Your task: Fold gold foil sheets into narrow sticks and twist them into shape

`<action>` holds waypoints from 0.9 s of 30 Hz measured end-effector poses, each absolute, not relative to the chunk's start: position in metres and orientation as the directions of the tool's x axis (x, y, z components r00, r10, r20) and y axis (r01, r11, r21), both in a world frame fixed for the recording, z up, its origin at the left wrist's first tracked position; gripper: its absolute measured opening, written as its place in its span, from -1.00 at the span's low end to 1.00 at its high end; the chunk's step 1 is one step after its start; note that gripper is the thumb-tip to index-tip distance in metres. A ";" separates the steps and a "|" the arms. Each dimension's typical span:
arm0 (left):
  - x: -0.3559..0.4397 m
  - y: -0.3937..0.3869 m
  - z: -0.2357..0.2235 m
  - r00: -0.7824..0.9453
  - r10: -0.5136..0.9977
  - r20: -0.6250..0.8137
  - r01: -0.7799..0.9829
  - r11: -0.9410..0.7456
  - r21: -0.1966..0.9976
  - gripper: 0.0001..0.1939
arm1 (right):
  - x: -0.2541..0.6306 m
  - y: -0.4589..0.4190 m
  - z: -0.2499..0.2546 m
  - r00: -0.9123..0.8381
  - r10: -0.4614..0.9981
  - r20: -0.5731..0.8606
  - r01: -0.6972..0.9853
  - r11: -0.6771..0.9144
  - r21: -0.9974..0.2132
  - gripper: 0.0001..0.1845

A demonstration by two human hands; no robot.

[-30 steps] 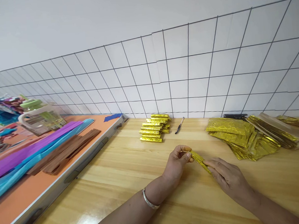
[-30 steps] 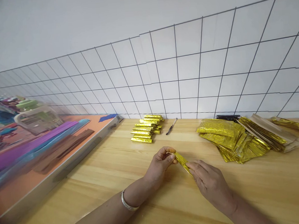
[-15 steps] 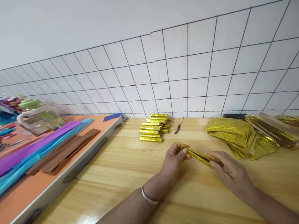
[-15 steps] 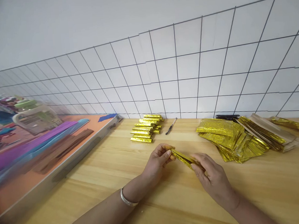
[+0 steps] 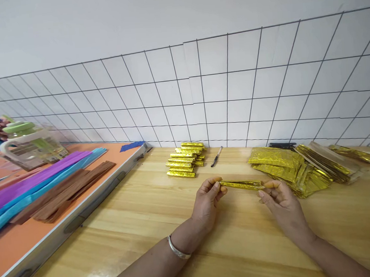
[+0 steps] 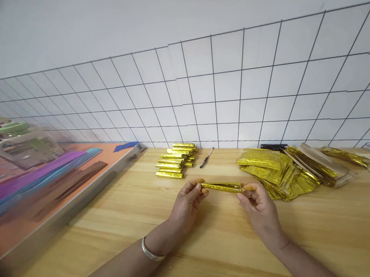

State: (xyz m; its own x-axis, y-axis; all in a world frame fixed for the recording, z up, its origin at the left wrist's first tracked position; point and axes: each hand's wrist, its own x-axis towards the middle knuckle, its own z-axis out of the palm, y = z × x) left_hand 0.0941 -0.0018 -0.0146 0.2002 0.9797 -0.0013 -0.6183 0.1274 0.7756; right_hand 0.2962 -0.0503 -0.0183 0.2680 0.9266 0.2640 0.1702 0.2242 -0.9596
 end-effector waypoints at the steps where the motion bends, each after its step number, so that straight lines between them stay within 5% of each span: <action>1: 0.095 -0.003 -0.015 0.202 0.979 -0.008 -0.617 0.134 0.776 -0.77 | 0.297 -0.050 -0.018 0.271 0.928 0.255 0.158 0.218 -0.963 -0.71; 10: 0.099 -0.009 -0.018 0.225 0.973 -0.050 -0.546 0.168 0.821 -0.77 | 0.297 -0.052 -0.002 0.275 0.926 0.258 0.134 0.229 -0.964 -0.72; 17: 0.102 -0.012 -0.023 0.389 0.917 -0.089 -0.237 0.193 0.952 -0.77 | 0.307 -0.048 0.003 0.302 0.893 0.334 0.185 0.289 -0.939 -0.74; 27: 0.105 -0.020 -0.027 0.494 0.867 0.063 0.207 -0.187 0.960 -0.85 | 0.306 -0.050 -0.002 0.252 0.898 0.360 0.292 0.284 -0.913 -0.68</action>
